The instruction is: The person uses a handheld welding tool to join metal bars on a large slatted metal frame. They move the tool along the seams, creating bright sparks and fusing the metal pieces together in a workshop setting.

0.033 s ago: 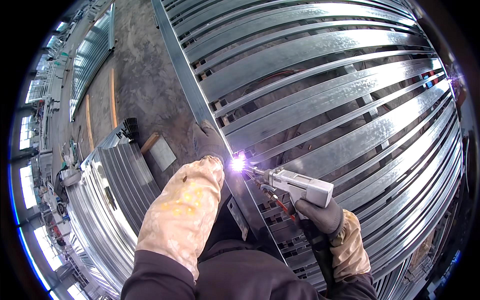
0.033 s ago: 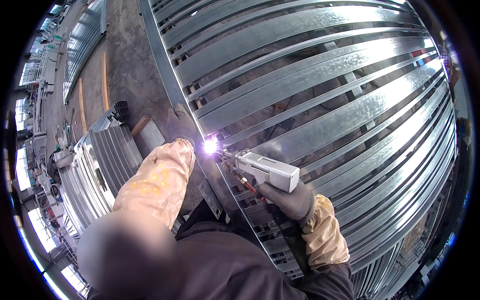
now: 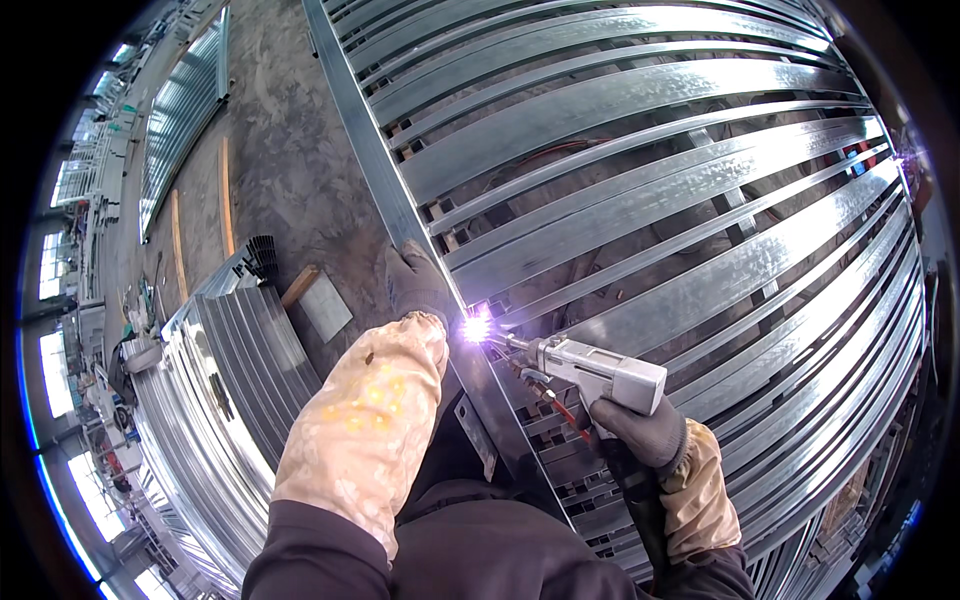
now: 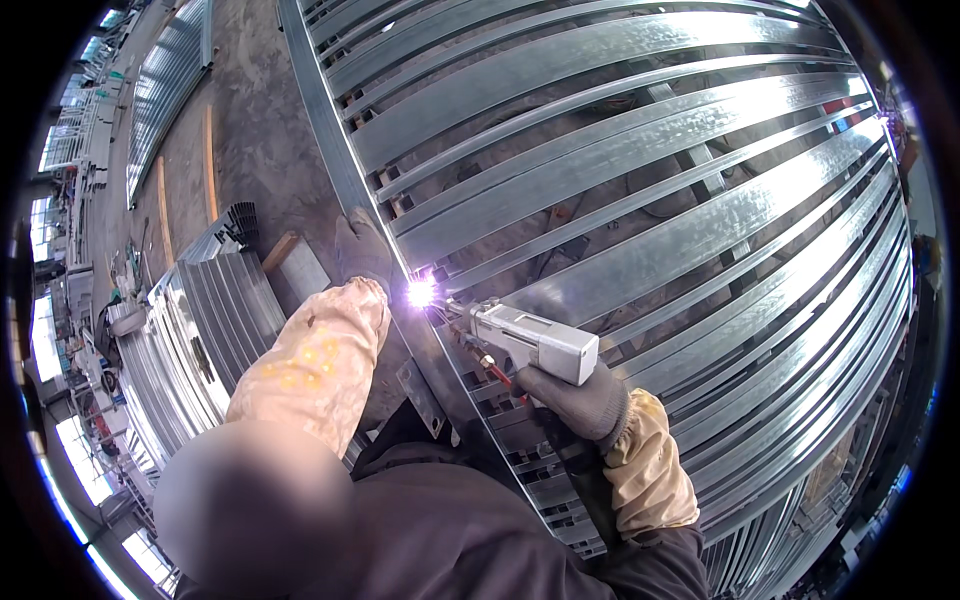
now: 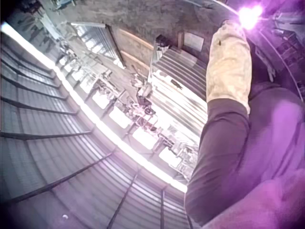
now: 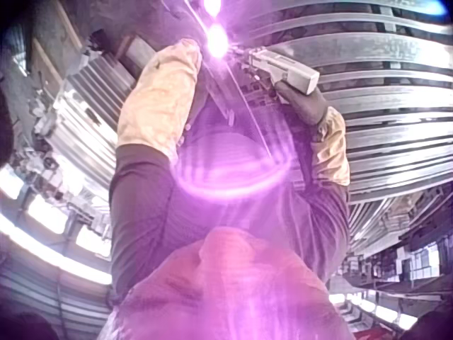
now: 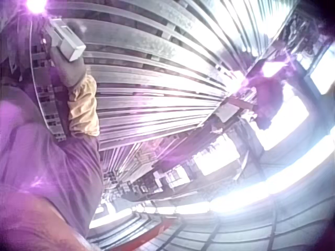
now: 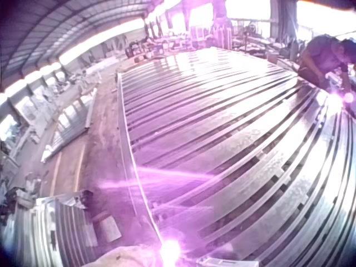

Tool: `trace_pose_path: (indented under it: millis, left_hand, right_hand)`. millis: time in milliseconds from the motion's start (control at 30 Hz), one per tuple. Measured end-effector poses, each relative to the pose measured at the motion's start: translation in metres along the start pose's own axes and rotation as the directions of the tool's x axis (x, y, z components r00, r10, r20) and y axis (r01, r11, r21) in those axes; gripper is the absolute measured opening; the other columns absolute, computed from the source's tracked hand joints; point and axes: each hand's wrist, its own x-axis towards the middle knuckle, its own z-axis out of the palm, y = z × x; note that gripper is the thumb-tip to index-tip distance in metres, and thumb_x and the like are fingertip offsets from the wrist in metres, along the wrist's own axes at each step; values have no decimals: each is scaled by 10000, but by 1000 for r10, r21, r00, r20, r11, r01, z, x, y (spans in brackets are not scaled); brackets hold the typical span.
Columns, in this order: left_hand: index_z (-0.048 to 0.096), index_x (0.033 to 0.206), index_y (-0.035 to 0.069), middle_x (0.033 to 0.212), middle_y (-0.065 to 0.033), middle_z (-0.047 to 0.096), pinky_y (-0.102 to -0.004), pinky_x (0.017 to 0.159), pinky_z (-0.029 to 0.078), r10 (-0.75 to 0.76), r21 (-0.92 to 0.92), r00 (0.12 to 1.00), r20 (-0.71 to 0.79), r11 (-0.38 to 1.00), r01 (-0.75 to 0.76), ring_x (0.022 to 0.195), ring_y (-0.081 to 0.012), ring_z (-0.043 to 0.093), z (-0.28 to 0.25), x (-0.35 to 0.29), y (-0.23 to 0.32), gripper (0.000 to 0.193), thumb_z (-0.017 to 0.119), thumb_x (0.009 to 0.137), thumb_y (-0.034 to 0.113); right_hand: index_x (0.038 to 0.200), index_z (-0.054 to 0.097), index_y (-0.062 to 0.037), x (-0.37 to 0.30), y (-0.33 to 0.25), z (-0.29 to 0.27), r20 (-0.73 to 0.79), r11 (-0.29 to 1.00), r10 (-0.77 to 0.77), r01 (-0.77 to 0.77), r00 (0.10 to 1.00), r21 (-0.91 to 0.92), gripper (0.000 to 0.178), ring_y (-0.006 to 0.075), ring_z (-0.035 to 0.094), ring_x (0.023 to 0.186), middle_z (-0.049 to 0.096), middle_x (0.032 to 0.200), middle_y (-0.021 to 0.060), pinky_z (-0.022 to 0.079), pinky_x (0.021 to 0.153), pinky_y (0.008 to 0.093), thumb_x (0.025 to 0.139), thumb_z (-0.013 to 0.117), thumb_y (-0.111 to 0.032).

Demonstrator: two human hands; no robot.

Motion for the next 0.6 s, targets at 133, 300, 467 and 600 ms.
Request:
trace_pose_path:
  millis: [133, 300, 467, 600]
  left_hand:
    - [528, 1245, -67, 1177, -326, 621, -509, 952, 452, -40, -40, 997, 69, 998, 43, 1124, -483, 586, -7, -4, 10, 501, 384, 1055, 374]
    - [534, 1229, -56, 1153, -317, 632, -512, 918, 462, -40, -7, 996, 80, 999, 41, 1094, -484, 596, -10, -6, 13, 489, 379, 1057, 376]
    - [573, 1173, -30, 1093, -280, 659, -502, 909, 468, 21, -20, 999, 31, 1000, -20, 1062, -462, 616, -4, -1, 2, 477, 374, 1056, 387]
    - [595, 1136, -16, 1067, -263, 671, -497, 898, 471, 27, 10, 999, -20, 1000, -27, 1043, -449, 626, 4, 0, -3, 461, 378, 1054, 383]
  right_hand:
    - [1192, 608, 4, -1, 1, -1, -11, 999, 32, -32, 999, 4, 304, 110, 624, 676, 679, 853, 51, 518, 602, 264, 940, 624, -165]
    - [1239, 594, 2, -2, 4, -2, -6, 1000, 6, -5, 1000, 29, 340, 111, 628, 682, 683, 860, 52, 521, 604, 262, 942, 621, -161]
    - [1252, 594, 3, -3, 2, -2, 3, 999, 21, -21, 1000, 29, 354, 111, 634, 682, 685, 861, 50, 523, 602, 262, 940, 619, -162]
    - [1246, 597, 4, -4, -1, -1, -3, 999, 45, -45, 999, 25, 357, 109, 635, 679, 685, 860, 47, 522, 599, 260, 935, 624, -170]
